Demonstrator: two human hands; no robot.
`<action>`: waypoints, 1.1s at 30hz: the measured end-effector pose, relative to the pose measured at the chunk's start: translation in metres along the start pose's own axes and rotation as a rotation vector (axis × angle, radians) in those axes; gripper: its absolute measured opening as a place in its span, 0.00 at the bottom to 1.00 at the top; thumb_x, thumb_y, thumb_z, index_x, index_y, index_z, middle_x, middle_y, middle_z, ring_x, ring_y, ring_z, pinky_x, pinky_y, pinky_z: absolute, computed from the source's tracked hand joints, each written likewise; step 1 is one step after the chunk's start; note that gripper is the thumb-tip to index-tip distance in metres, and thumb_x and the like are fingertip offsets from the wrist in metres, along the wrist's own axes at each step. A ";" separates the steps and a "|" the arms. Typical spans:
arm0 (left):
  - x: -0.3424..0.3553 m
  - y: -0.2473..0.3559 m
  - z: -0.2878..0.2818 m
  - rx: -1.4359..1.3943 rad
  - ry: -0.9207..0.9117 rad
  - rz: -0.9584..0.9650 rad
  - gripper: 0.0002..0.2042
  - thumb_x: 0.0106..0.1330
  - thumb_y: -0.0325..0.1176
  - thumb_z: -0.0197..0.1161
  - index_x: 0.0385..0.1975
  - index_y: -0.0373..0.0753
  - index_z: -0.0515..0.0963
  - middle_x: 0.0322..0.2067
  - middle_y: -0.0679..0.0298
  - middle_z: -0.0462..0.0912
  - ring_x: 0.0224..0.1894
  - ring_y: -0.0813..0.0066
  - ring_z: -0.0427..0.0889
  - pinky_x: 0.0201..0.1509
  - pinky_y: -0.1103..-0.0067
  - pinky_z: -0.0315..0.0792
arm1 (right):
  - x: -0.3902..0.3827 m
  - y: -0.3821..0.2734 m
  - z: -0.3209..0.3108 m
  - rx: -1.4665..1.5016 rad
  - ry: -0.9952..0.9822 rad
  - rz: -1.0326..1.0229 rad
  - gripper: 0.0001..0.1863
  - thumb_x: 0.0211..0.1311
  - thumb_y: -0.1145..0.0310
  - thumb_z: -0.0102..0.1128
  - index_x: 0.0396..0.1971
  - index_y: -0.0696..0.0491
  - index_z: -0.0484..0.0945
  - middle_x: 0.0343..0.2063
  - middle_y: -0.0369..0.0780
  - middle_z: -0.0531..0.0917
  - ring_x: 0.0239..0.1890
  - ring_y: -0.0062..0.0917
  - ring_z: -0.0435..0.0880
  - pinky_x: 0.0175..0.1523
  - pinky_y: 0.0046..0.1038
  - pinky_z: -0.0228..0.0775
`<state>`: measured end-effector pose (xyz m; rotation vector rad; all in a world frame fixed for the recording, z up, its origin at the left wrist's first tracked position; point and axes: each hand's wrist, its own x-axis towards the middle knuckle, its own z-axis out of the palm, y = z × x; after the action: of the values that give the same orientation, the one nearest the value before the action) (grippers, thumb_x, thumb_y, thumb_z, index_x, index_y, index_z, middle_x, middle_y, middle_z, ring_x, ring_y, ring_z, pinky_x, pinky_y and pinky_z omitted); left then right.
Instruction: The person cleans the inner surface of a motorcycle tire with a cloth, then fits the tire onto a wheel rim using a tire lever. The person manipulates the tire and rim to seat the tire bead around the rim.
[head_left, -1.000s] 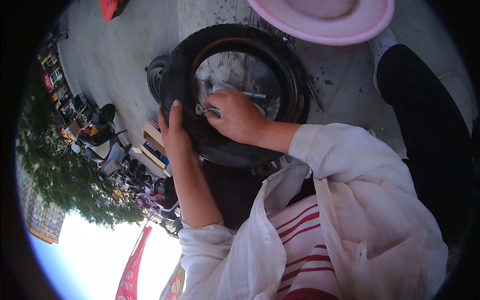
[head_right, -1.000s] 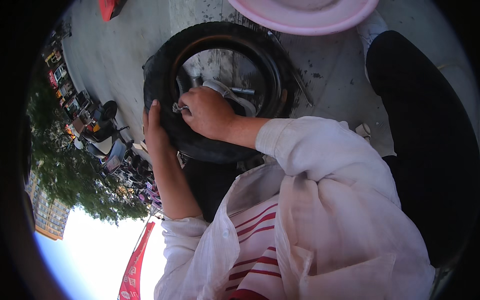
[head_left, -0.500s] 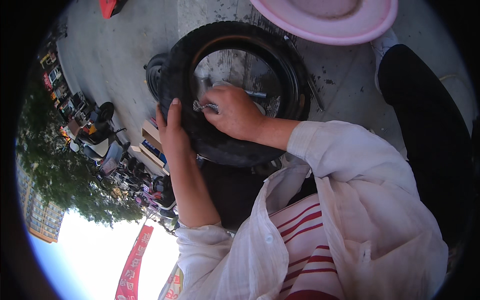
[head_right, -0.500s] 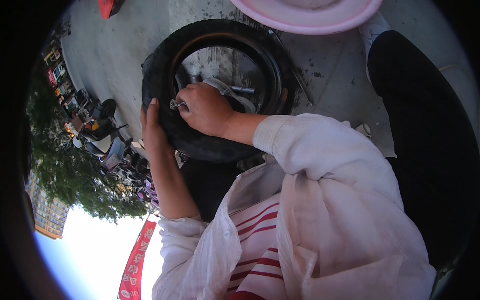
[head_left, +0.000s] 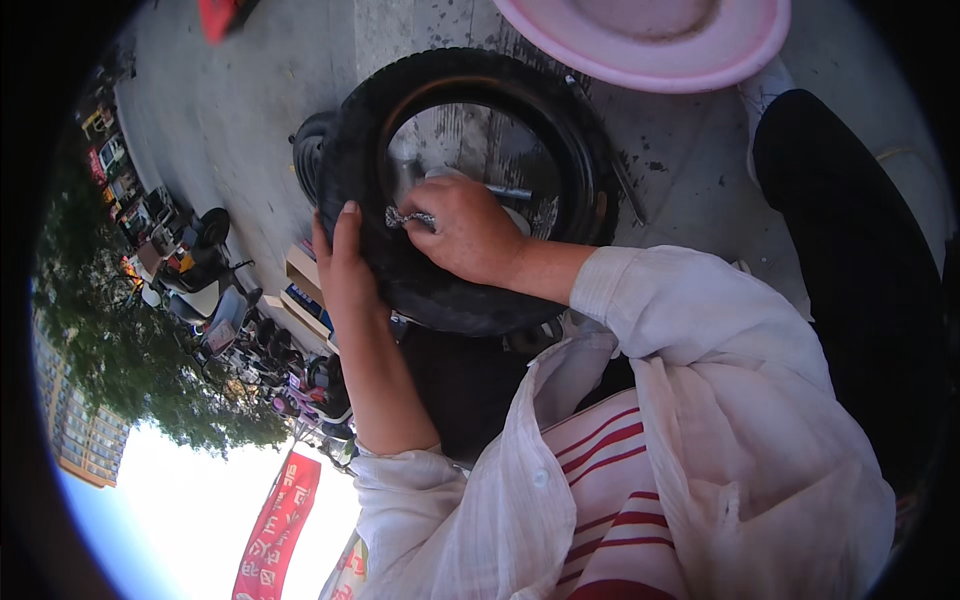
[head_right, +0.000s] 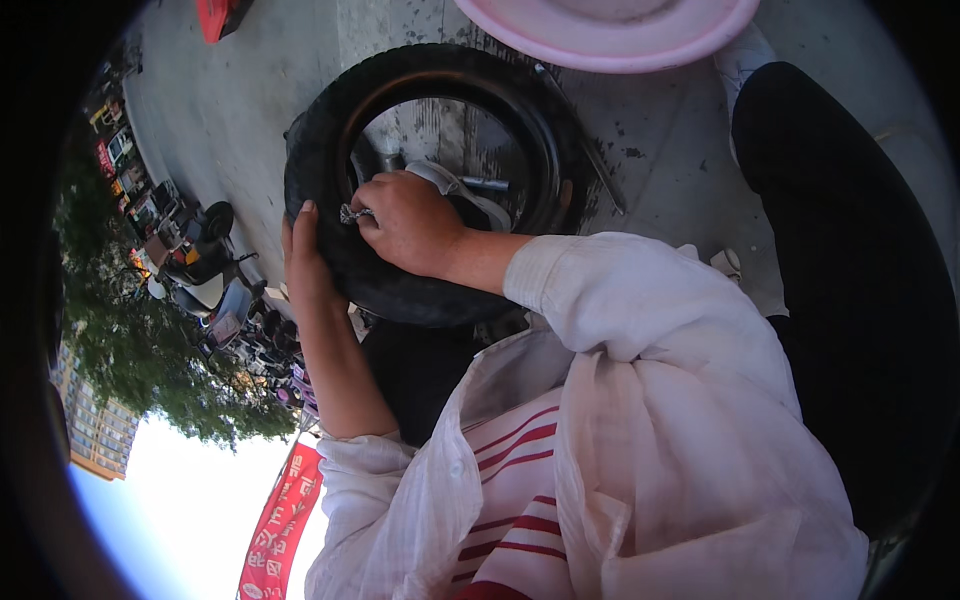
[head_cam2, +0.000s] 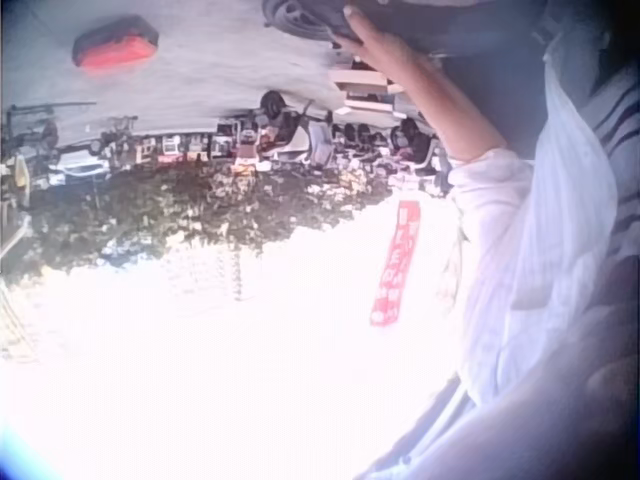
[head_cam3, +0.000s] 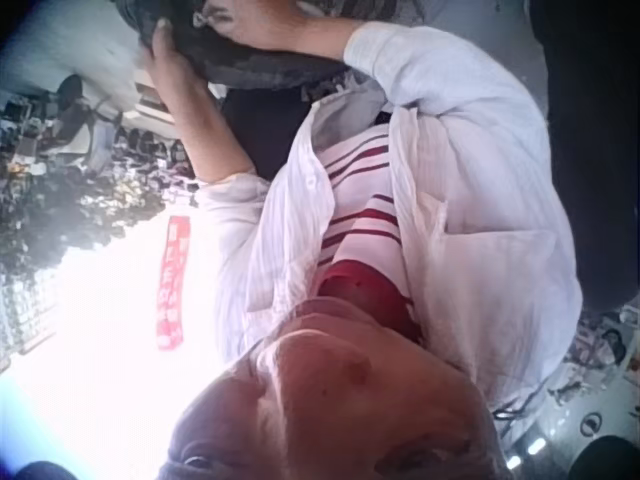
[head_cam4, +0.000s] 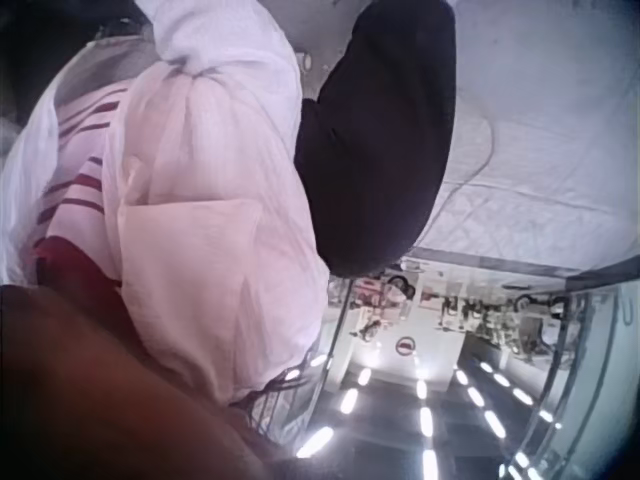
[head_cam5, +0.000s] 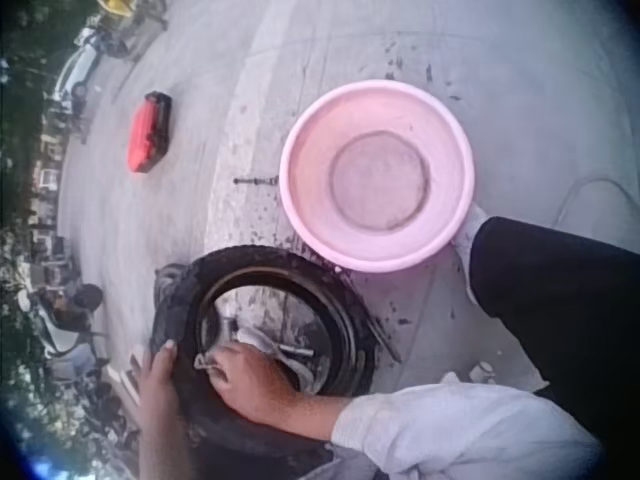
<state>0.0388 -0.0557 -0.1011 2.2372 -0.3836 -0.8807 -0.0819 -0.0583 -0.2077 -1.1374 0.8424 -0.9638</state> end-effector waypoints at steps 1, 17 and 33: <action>0.002 0.003 0.002 0.011 -0.024 0.005 0.38 0.66 0.39 0.68 0.73 0.33 0.58 0.57 0.52 0.77 0.52 0.64 0.81 0.53 0.74 0.77 | 0.006 0.001 0.002 -0.029 0.042 -0.014 0.06 0.54 0.72 0.65 0.31 0.57 0.83 0.32 0.48 0.84 0.38 0.46 0.84 0.47 0.43 0.75; 0.002 0.008 0.003 0.045 -0.027 0.020 0.35 0.66 0.40 0.67 0.70 0.33 0.62 0.54 0.53 0.79 0.51 0.65 0.81 0.54 0.74 0.76 | 0.016 0.001 0.001 -0.042 0.029 0.009 0.07 0.54 0.72 0.64 0.32 0.57 0.84 0.33 0.49 0.84 0.40 0.45 0.84 0.48 0.41 0.75; -0.003 0.014 0.008 0.083 -0.057 0.027 0.37 0.66 0.40 0.67 0.72 0.33 0.59 0.57 0.53 0.77 0.53 0.65 0.80 0.56 0.74 0.75 | 0.017 0.007 0.001 -0.052 0.085 -0.109 0.06 0.54 0.73 0.65 0.32 0.57 0.83 0.31 0.47 0.84 0.40 0.44 0.83 0.47 0.42 0.75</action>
<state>0.0312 -0.0680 -0.0943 2.2804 -0.4841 -0.9309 -0.0734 -0.0732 -0.2158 -1.2034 0.8851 -1.0920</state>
